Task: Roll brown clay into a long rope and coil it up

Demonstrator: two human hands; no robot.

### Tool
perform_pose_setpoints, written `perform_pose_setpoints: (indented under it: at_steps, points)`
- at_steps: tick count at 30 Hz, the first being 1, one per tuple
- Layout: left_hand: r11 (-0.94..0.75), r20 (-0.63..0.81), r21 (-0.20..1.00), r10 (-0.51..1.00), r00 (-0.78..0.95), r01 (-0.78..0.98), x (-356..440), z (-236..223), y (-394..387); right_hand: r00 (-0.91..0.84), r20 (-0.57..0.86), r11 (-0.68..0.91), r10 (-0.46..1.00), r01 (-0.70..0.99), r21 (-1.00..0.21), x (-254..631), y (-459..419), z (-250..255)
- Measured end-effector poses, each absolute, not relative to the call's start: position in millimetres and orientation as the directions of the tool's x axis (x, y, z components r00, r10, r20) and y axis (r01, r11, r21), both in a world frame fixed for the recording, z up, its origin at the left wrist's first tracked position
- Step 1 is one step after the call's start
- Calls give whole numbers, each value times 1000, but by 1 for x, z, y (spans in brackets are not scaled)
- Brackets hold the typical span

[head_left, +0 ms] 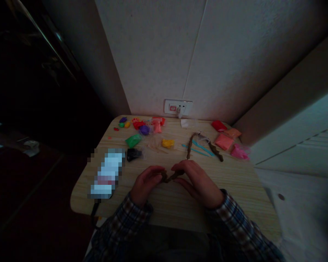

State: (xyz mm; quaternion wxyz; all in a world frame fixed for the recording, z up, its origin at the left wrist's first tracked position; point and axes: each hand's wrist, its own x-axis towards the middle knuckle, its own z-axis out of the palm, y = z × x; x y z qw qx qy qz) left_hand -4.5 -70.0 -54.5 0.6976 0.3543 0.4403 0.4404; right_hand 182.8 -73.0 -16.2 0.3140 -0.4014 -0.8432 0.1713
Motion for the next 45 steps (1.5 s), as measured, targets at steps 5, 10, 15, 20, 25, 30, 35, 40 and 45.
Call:
perform_pose_setpoints:
  at_steps: [5,10,15,20,25,30,35,40,45]
  points:
    - [343,-294,901,933,205,-266,-2,-53,-70,-491,403,634,772,559,-535,181,-72,-16]
    - [331,-282,927,925,256,-176,-3,-54,-68,-501,404,643,765,562,-521,181,-71,-15]
    - [356,-292,927,884,365,-121,-6,-52,-67,-496,359,610,791,593,-525,182,-69,-17]
    - [372,-323,926,874,364,-71,-4,-50,-67,-483,306,569,820,635,-523,181,-67,-17]
    - [350,-326,937,886,330,-15,-3,-49,-68,-474,280,547,834,654,-522,182,-68,-17]
    - [283,-261,959,918,300,-30,-4,-50,-70,-440,331,549,835,636,-542,183,-70,-17]
    - [255,-236,967,917,321,-20,-4,-48,-72,-447,334,558,830,636,-533,185,-68,-14]
    - [285,-258,958,907,333,-34,-8,-42,-72,-461,332,566,823,618,-545,179,-68,-12]
    - [262,-244,965,927,286,-27,-18,-34,-72,-491,328,584,807,581,-567,170,-69,-17]
